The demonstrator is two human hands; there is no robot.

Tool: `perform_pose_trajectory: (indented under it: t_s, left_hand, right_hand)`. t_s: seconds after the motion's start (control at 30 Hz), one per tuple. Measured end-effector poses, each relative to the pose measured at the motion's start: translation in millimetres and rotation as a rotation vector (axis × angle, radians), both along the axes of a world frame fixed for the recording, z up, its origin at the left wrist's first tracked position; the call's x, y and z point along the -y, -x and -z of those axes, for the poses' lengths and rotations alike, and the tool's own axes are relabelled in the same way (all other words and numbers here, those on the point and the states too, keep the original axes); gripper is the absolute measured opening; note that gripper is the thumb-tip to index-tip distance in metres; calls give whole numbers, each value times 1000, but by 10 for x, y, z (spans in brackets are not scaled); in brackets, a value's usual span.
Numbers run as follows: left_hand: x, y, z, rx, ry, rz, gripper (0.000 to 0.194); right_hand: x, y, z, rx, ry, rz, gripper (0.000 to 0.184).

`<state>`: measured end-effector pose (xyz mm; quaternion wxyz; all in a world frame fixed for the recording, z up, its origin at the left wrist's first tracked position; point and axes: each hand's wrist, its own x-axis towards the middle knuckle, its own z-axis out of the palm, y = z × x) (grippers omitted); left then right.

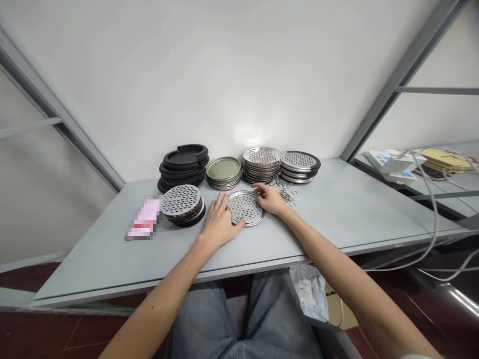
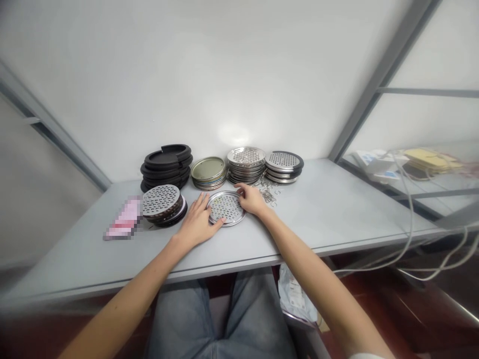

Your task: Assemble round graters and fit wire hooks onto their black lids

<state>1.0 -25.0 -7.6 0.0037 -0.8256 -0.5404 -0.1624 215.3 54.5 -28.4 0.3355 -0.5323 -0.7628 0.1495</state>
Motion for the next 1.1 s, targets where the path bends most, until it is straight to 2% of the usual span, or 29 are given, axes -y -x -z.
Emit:
perform_pose_trajectory:
  t_s: [0.23,0.33,0.5,0.57,0.73,0.9,0.97,1.1]
  left_hand:
    - [60,61,66,38,60,12,67]
    - [64,32,27,51,83,36,72]
    - [-79,-9,-105,59,203,140,102]
    - [-146,-1,-119,70,238,191,107]
    - [-218,88,-56,132,249,230,104]
    - [-191,167,-42,151,126,278,90]
    - [-175,171,-46,159,101,283,91]
    - [-166,166,-28,185,148,270,97]
  right_hand:
    - [-38,10,4,-124,7,34,46]
    - [-37,13,-11,-131,-9,60,41]
    - [-26,7,-17,-54,-32,77,32]
    - [-20,6,-18,-36,-39,64,31]
    - [4,13,-41,-11,-30,36,26]
    - [16,5,-44,-11,-27,56,25]
    - [17,-2,-41,-17,-30,59,24]
    - [24,-7,-48,-18,-33,59,23]
